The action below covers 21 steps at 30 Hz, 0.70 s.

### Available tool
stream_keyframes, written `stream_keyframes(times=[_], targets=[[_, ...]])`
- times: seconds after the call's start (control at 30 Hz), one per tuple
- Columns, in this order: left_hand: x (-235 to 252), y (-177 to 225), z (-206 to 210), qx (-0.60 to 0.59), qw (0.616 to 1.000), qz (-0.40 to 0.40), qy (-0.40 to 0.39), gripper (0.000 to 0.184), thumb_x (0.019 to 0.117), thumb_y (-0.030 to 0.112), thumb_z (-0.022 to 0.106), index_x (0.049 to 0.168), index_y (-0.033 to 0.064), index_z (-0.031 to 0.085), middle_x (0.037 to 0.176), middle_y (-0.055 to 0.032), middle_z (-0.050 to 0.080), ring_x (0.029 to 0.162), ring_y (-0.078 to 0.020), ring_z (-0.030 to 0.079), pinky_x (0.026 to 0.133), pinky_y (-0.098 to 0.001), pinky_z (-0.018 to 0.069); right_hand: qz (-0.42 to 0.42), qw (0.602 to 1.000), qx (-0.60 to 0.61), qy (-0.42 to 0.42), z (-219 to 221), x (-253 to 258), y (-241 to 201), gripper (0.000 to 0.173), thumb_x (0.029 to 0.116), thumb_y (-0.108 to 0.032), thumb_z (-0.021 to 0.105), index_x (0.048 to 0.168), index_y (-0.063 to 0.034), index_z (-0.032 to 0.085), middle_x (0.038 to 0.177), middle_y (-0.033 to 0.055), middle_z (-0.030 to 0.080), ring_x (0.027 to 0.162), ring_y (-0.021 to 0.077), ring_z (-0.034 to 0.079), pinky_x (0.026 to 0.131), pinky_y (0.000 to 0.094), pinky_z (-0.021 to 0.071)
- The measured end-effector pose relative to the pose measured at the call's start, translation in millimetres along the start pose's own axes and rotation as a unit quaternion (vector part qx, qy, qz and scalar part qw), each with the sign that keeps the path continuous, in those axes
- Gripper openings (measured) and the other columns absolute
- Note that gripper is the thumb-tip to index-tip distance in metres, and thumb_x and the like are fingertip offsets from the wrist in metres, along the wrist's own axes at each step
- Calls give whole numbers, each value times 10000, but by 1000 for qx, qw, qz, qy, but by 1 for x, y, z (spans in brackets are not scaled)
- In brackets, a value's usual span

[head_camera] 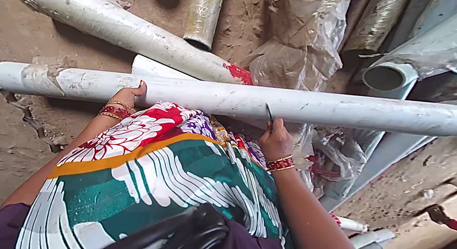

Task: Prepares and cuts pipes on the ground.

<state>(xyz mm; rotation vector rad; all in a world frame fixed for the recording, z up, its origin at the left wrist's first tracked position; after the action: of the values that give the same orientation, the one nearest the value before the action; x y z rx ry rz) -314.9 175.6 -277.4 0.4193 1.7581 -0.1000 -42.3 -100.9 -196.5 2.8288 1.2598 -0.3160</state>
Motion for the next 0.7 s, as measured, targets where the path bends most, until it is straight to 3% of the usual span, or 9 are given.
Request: stream_keyframes(times=[0.13, 0.23, 0.3, 0.37, 0.43, 0.5, 0.57, 0.63, 0.7], targets=[[-7, 0, -1, -45, 999, -9, -2, 445, 1056, 485, 487, 1308, 123, 541, 1074, -59, 680, 886, -113, 700, 746, -277, 588, -8, 992, 101, 71, -21, 23, 4, 333, 1109, -196, 405, 1101, 62, 617, 775, 207, 653, 648, 343, 669, 566, 479, 534], [0, -12, -4, -114, 993, 9, 16, 681, 1058, 640, 314, 1483, 123, 436, 1350, -140, 604, 1171, -234, 646, 935, -423, 562, 74, 979, 167, 85, -23, 41, 35, 417, 1123, -264, 373, 1078, 77, 608, 783, 185, 604, 662, 261, 613, 643, 438, 524], [19, -9, -34, -137, 987, 27, 80, 764, 1045, 689, 249, 1559, 136, 367, 1522, -173, 480, 1365, -313, 518, 1059, -561, 476, 86, 974, 190, 84, -15, 49, 35, 460, 1117, -269, 357, 1055, 120, 594, 761, 179, 573, 649, 205, 575, 653, 386, 500], [40, -1, -68, -163, 974, 55, 150, 786, 1049, 690, 204, 1608, 147, 304, 1652, -166, 309, 1516, -339, 314, 1156, -675, 297, 70, 976, 183, 94, -16, 49, 27, 480, 1110, -245, 373, 1044, 165, 615, 790, 223, 613, 693, 177, 593, 692, 326, 490], [61, -1, -97, -159, 964, 67, 204, 808, 1049, 690, 169, 1607, 124, 316, 1673, -162, 274, 1548, -331, 253, 1175, -688, 246, 71, 979, 166, 99, -21, 42, 28, 480, 1109, -238, 379, 1051, 175, 616, 833, 249, 628, 755, 170, 607, 743, 293, 482], [77, 3, -128, -155, 953, 71, 250, 830, 1051, 687, 227, 1580, 58, 346, 1652, -197, 303, 1538, -343, 275, 1184, -669, 257, 90, 978, 167, 86, -20, 40, 27, 490, 1108, -237, 367, 1105, 190, 607, 910, 298, 641, 832, 214, 627, 807, 326, 481], [86, 7, -153, -163, 944, 76, 276, 802, 1063, 649, 295, 1572, 31, 331, 1626, -226, 328, 1510, -366, 321, 1171, -647, 304, 105, 974, 186, 70, -16, 38, 28, 502, 1115, -244, 349, 1134, 195, 591, 926, 268, 632, 847, 146, 595, 825, 271, 475], [90, 10, -167, -178, 940, 82, 281, 781, 1073, 633, 272, 1603, 59, 264, 1640, -219, 303, 1511, -368, 317, 1166, -639, 316, 110, 969, 210, 71, -15, 40, 29, 493, 1112, -234, 355, 1123, 199, 590, 899, 219, 619, 823, 56, 550, 802, 203, 454], [99, 14, -181, -167, 934, 96, 301, 740, 1082, 607, 298, 1597, 76, 290, 1630, -208, 333, 1500, -355, 346, 1156, -619, 345, 115, 963, 233, 71, -17, 40, 28, 478, 1105, -221, 354, 1110, 202, 577, 881, 170, 592, 810, -19, 504, 785, 147, 427]])
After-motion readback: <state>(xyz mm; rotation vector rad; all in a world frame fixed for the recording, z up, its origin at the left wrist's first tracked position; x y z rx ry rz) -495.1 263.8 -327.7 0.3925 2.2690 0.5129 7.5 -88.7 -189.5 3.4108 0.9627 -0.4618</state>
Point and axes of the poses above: each hand's wrist, its own x-axis towards the middle knuckle, its own z-axis out of the palm, y = z × x, the point moved 4 cm from there along x, towards the middle knuckle
